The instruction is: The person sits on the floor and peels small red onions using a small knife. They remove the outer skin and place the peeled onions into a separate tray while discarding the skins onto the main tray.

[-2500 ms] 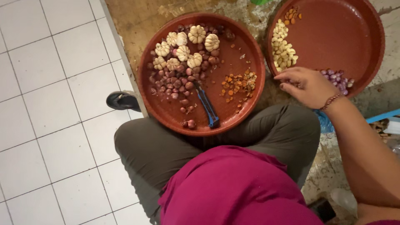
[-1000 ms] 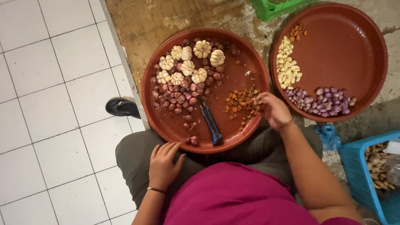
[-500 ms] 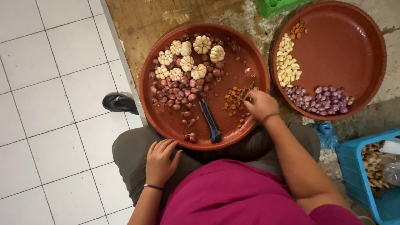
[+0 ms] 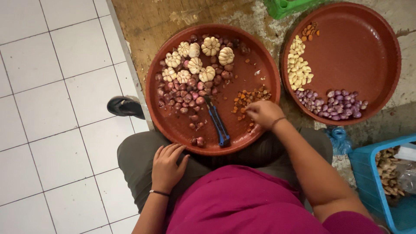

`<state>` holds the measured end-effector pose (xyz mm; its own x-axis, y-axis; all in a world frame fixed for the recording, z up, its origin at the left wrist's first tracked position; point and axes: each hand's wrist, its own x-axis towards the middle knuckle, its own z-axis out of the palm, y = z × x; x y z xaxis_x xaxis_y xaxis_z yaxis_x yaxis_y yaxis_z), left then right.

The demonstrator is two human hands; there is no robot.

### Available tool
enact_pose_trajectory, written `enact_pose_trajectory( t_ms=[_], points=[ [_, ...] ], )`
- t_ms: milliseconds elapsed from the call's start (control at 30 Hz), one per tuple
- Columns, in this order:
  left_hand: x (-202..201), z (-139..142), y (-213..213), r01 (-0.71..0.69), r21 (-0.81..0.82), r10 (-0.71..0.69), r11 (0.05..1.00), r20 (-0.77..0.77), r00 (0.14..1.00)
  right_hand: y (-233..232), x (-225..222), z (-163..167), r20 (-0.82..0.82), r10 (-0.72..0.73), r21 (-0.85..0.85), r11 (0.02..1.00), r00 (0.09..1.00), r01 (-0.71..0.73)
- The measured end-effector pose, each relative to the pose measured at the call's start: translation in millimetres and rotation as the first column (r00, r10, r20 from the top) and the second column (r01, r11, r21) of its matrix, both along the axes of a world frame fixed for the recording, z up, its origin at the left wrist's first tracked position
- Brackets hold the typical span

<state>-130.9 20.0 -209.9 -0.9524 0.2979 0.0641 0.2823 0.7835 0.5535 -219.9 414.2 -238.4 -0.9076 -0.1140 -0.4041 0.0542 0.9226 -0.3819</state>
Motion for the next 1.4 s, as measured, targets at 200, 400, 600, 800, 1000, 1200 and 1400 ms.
enact_pose_trajectory(
  t_ms=[200, 400, 600, 800, 1000, 1200, 1400],
  points=[
    [-2, 4, 4, -0.016, -0.056, 0.017, 0.998, 0.004, 1.0, -11, 1, -2, -0.302, 0.077, 0.129, 0.991, 0.95, -0.039],
    [-28, 0, 23, 0.043, -0.186, -0.019, 0.982, 0.131, 0.991, -30, 11, -8, -0.443, 0.142, 0.152, 0.985, 0.885, -0.082],
    [-37, -14, 31, 0.073, -0.208, -0.05, 0.975, 0.116, 0.992, -15, 14, -23, -0.321, -0.128, -0.134, 0.987, 0.938, 0.089],
    [-37, -21, 29, 0.055, -0.177, -0.037, 0.983, 0.103, 0.994, 16, -21, -28, 0.589, -0.414, -0.692, 0.185, 0.694, 0.698],
    [-38, -17, 30, 0.038, -0.145, -0.023, 0.989, 0.102, 0.994, -3, -37, -35, -0.361, -0.093, -0.116, 0.992, 0.928, 0.054],
    [-37, -14, 30, 0.043, -0.149, -0.026, 0.988, 0.113, 0.993, -15, -32, -36, -0.335, -0.007, 0.049, 0.999, 0.942, 0.025],
    [-37, -18, 28, 0.039, -0.16, -0.028, 0.986, 0.075, 0.997, -6, -34, -30, -0.369, -0.272, -0.243, 0.951, 0.889, 0.19]
  ],
)
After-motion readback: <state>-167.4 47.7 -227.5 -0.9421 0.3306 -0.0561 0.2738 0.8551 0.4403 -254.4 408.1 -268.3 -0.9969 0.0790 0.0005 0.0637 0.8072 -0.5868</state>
